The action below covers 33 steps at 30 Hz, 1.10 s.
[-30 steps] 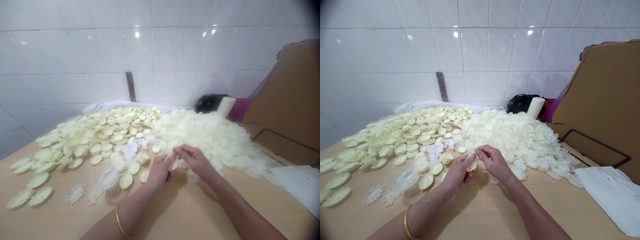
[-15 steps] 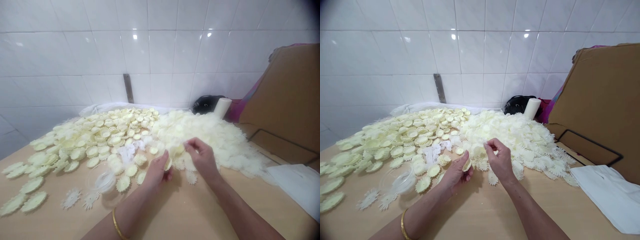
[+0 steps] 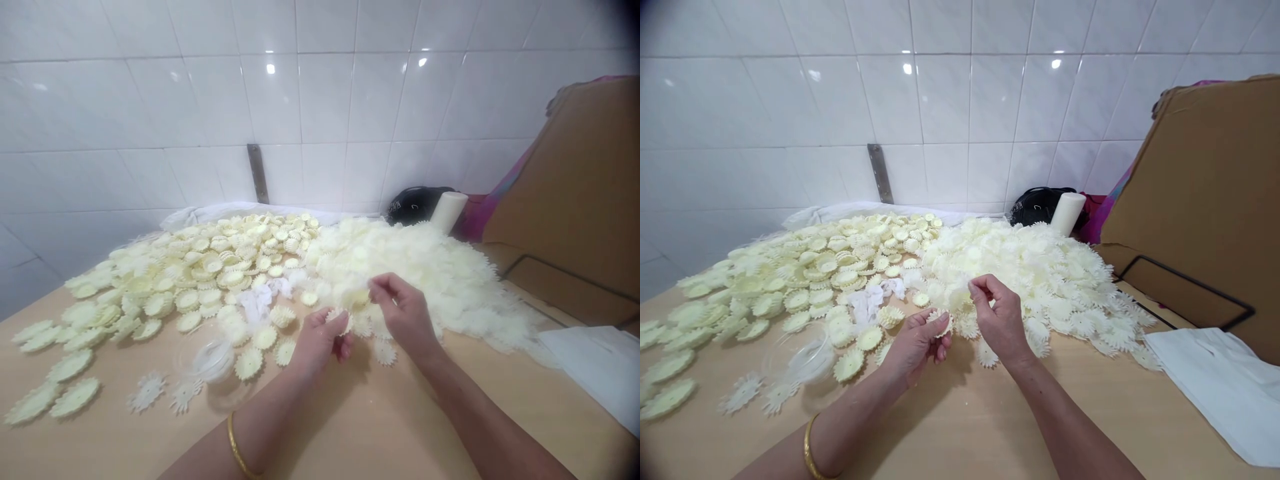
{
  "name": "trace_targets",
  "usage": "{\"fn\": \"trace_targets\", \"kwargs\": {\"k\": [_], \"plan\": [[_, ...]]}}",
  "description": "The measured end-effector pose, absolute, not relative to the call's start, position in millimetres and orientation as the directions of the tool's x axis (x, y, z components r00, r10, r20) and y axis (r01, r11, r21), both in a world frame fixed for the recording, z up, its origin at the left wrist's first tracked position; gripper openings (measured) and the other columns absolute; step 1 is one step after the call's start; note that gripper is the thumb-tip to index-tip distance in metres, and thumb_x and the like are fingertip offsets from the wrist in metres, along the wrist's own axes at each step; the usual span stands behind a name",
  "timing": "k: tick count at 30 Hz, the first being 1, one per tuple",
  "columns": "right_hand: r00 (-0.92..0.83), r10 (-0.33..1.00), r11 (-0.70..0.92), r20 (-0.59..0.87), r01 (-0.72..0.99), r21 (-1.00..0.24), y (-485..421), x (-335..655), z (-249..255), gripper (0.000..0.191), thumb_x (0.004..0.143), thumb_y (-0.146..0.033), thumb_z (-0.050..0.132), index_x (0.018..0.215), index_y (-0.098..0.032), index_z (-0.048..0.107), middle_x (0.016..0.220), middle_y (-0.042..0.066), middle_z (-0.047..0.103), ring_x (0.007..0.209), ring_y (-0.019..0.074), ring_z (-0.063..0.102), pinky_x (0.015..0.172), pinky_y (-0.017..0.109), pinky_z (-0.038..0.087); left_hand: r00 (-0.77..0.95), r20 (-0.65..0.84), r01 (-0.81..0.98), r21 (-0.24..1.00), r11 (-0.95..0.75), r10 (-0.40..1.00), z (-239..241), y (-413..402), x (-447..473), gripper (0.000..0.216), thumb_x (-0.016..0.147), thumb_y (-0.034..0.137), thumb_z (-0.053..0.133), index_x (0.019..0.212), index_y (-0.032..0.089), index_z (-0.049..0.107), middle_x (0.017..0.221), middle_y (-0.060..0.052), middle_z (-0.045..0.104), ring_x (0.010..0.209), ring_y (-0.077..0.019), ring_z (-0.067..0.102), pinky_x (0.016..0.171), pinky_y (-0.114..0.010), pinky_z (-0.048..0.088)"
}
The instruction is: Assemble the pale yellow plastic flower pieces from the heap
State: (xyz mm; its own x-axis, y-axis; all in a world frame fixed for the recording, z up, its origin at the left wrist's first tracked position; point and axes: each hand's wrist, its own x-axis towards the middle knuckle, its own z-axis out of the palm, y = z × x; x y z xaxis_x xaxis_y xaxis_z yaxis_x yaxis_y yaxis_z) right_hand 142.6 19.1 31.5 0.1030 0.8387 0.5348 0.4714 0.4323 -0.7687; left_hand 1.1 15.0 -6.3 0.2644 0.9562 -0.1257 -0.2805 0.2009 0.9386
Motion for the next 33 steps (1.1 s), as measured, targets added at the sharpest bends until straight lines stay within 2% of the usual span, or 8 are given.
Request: {"fn": "trace_targets", "kwargs": {"k": [5, 11, 14, 18, 22, 27, 30, 33], "plan": [[0.214, 0.791, 0.399, 0.574, 0.531, -0.748, 24, 147, 29, 0.018, 0.077, -0.029, 0.050, 0.063, -0.018, 0.050, 0.058, 0.000, 0.052, 0.056, 0.0123, 0.047, 0.056, 0.025, 0.040, 0.184, -0.151, -0.204, 0.961, 0.188, 0.971, -4, 14, 1, 0.037, 0.065, 0.049, 0.061, 0.074, 0.015, 0.051, 0.043, 0.003, 0.048, 0.030, -0.0049, 0.036, 0.032, -0.017, 0.023], [0.400, 0.689, 0.377, 0.604, 0.515, -0.770, 29, 153, 28, 0.015, 0.074, -0.031, 0.055, 0.071, -0.019, 0.048, 0.067, 0.000, 0.052, 0.061, 0.0133, 0.048, 0.060, 0.027, 0.042, 0.070, -0.262, -0.177, 0.946, 0.270, 0.963, -3, 16, 1, 0.047, 0.050, 0.050, 0.071, 0.076, 0.016, 0.052, 0.045, 0.006, 0.043, 0.033, -0.0066, 0.040, 0.031, -0.018, 0.021], [0.169, 0.812, 0.460, 0.558, 0.402, -0.792, 24, 149, 31, 0.018, 0.078, -0.033, 0.051, 0.068, -0.018, 0.050, 0.064, 0.000, 0.052, 0.062, 0.0135, 0.049, 0.061, 0.026, 0.042, 0.079, -0.237, -0.158, 0.956, 0.247, 0.968, -3, 15, 1, 0.044, 0.052, 0.052, 0.068, 0.073, 0.017, 0.052, 0.044, 0.007, 0.040, 0.033, -0.0063, 0.038, 0.031, -0.018, 0.021], [-0.266, 0.911, 0.381, 0.314, 0.254, -0.889, 16, 139, 33, 0.018, 0.074, -0.035, 0.057, 0.079, -0.018, 0.057, 0.072, 0.001, 0.057, 0.067, 0.0137, 0.052, 0.063, 0.026, 0.043, 0.118, -0.179, -0.156, 0.968, 0.196, 0.977, -3, 14, 1, 0.041, 0.057, 0.054, 0.064, 0.072, 0.017, 0.054, 0.046, 0.006, 0.039, 0.034, -0.0054, 0.037, 0.031, -0.017, 0.020], [-0.398, 0.901, 0.244, 0.172, 0.138, -0.960, 14, 133, 31, 0.021, 0.076, -0.037, 0.054, 0.077, -0.017, 0.058, 0.070, 0.001, 0.057, 0.065, 0.0131, 0.053, 0.064, 0.026, 0.043, 0.144, -0.203, -0.162, 0.961, 0.226, 0.968, -5, 15, 1, 0.044, 0.058, 0.060, 0.059, 0.068, 0.017, 0.054, 0.045, 0.005, 0.041, 0.033, -0.0063, 0.038, 0.032, -0.018, 0.021], [-0.249, 0.941, 0.256, 0.229, 0.080, -0.963, 17, 135, 30, 0.022, 0.076, -0.035, 0.054, 0.063, -0.017, 0.049, 0.058, -0.003, 0.048, 0.056, 0.0103, 0.047, 0.057, 0.024, 0.040, 0.162, -0.241, -0.139, 0.954, 0.264, 0.957, -12, 17, 0, 0.051, 0.063, 0.066, 0.048, 0.060, 0.015, 0.053, 0.042, 0.001, 0.047, 0.031, -0.0079, 0.039, 0.034, -0.020, 0.023], [-0.068, 0.940, 0.340, 0.335, 0.269, -0.901, 23, 142, 30, 0.023, 0.078, -0.034, 0.049, 0.062, -0.017, 0.049, 0.055, -0.003, 0.044, 0.054, 0.0104, 0.042, 0.054, 0.023, 0.038, 0.220, -0.210, -0.189, 0.949, 0.253, 0.953, -11, 18, -1, 0.051, 0.069, 0.063, 0.044, 0.062, 0.014, 0.054, 0.047, -0.002, 0.052, 0.035, -0.0083, 0.042, 0.037, -0.020, 0.027], [0.081, 0.890, 0.359, 0.449, 0.483, -0.798, 30, 148, 25, 0.020, 0.080, -0.033, 0.046, 0.075, -0.016, 0.056, 0.067, 0.002, 0.052, 0.060, 0.0133, 0.047, 0.057, 0.026, 0.040, 0.286, -0.206, -0.256, 0.925, 0.281, 0.936, -6, 17, -1, 0.041, 0.071, 0.054, 0.049, 0.080, 0.014, 0.057, 0.054, -0.002, 0.056, 0.041, -0.0093, 0.047, 0.041, -0.020, 0.032]]}}
